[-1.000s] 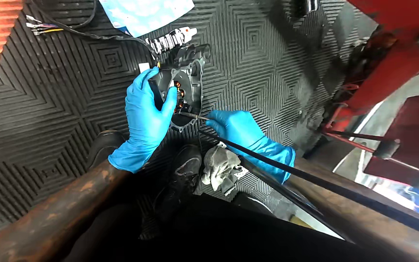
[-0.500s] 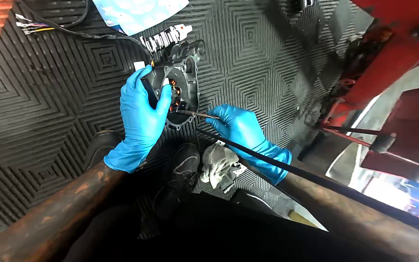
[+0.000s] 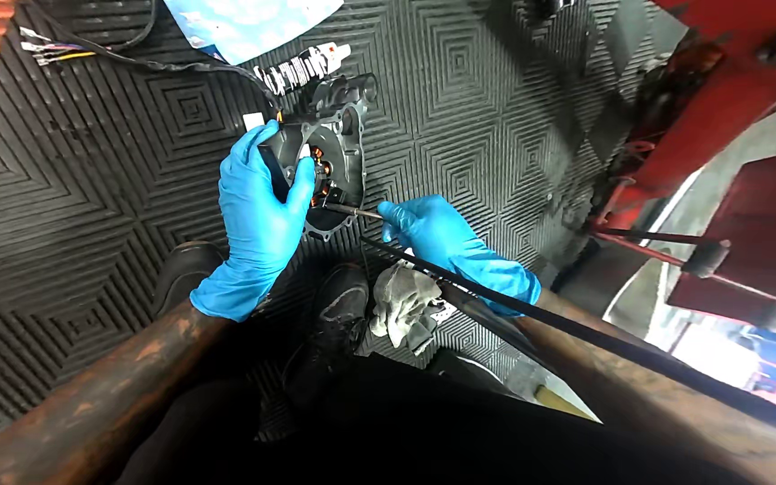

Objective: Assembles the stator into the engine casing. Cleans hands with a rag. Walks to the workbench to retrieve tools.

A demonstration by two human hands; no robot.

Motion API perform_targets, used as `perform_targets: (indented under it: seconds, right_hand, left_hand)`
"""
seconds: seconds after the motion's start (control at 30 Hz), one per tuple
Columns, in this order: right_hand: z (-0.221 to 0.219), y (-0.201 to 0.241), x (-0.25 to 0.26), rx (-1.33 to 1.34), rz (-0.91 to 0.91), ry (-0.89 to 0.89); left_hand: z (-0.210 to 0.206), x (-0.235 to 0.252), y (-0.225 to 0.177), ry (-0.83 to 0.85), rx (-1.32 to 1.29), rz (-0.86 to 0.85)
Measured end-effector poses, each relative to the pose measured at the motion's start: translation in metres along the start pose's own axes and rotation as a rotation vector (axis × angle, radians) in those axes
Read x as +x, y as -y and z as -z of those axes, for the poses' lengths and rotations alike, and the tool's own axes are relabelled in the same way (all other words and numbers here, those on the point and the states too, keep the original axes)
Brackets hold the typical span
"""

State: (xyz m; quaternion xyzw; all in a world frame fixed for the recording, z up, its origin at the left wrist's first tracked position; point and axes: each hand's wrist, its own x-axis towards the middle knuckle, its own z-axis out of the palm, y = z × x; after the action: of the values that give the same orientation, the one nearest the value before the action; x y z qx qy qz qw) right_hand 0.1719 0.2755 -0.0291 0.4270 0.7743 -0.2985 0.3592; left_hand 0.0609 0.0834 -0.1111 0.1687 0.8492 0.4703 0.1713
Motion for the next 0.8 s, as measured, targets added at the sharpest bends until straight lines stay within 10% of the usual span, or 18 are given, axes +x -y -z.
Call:
perform_targets:
  seconds: [0.3,0.63,0.8]
  right_hand:
    - [-0.011,-0.018,-0.001,-0.528,0.816,-0.409]
    - [0.002,0.009,-0.003,0.512,-0.338,0.217]
    - [-0.015,-0.011,-0.006,-0.518,0.616,-0.312]
  left_hand:
    - [0.005,-0.005,-0.003,0.027,0.004,0.005]
    - [0.003,-0.005,-0.003,0.022,0.020,-0.013]
    - [0.003,-0.003,-0.001,0.024,0.004,-0.016]
